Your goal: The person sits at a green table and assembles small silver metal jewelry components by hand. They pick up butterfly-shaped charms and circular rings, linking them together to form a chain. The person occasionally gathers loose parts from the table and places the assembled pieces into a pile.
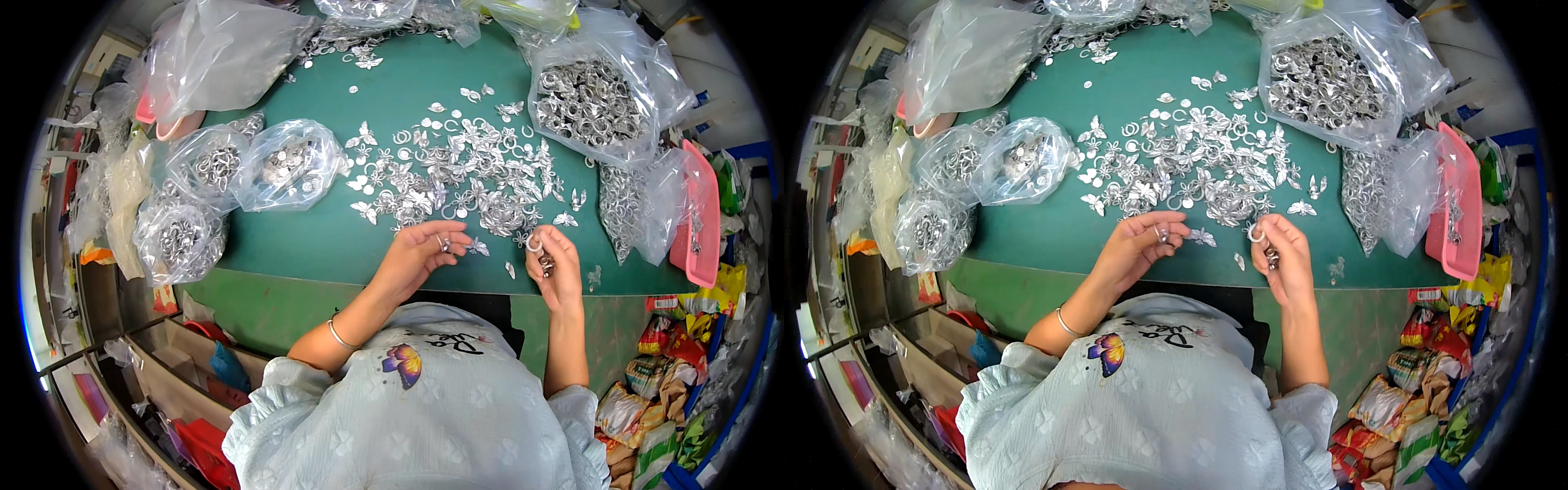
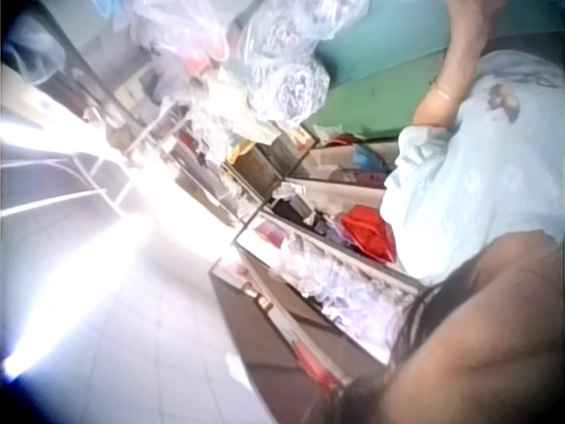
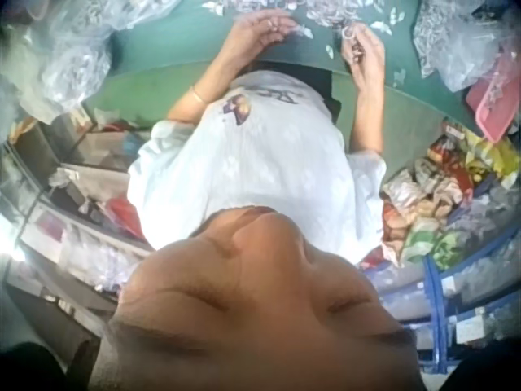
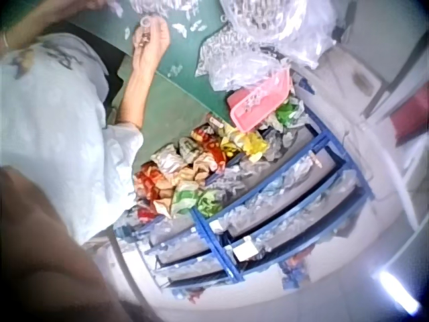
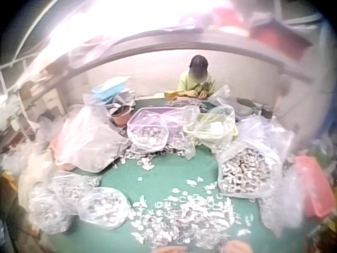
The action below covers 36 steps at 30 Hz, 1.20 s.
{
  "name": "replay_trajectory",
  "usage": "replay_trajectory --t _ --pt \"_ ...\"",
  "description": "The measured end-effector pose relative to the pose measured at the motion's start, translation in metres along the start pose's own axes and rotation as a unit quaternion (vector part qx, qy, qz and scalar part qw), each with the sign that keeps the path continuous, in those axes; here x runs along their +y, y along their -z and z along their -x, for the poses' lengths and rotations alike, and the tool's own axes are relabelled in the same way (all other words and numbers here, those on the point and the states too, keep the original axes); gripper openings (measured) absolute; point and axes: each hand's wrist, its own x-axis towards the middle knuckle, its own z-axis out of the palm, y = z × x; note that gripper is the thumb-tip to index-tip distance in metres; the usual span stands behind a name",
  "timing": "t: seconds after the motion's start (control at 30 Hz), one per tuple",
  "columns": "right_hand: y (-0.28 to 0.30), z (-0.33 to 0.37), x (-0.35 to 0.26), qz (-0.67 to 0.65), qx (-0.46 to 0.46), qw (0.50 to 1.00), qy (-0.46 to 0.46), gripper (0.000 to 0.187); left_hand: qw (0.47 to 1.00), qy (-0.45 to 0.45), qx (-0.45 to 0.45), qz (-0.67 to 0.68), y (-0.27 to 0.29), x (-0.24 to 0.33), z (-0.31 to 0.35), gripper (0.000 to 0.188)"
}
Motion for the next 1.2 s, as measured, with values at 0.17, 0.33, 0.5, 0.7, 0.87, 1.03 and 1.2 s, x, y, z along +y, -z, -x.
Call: replay_trajectory --t 0.17,0.33,0.5,0.7,0.87,1.03,1.2 --pt "-0.001 -0.007 0.003 -0.272 -0.104 0.951 -0.103 0.017 0.981 0.07 -0.045 0.177 0.011 -0.005 0.006 0.034" --pt "-0.008 -0.014 0.009 -0.305 -0.118 0.935 -0.141 0.024 0.964 0.098 -0.075 0.235 0.012 -0.011 0.005 0.036" --pt "-0.015 -0.018 0.015 -0.313 -0.127 0.93 -0.144 0.038 0.964 0.102 -0.071 0.236 0.005 -0.007 0.006 0.04" --pt "-0.043 -0.013 0.01 -0.321 -0.09 0.934 -0.128 0.041 0.968 0.084 -0.07 0.224 0.007 -0.009 0.006 0.043" --pt "-0.054 -0.01 0.021 -0.2 -0.085 0.976 -0.005 0.037 0.954 0.125 -0.101 0.253 -0.002 -0.011 0.005 0.045" --pt "-0.067 -0.006 0.027 -0.039 -0.114 0.986 0.12 0.033 0.94 0.13 -0.103 0.299 -0.023 -0.016 -0.004 0.041" --pt "-0.07 -0.003 0.027 0.06 -0.09 0.98 0.166 0.034 0.943 0.114 -0.106 0.293 -0.027 -0.018 -0.008 0.037"
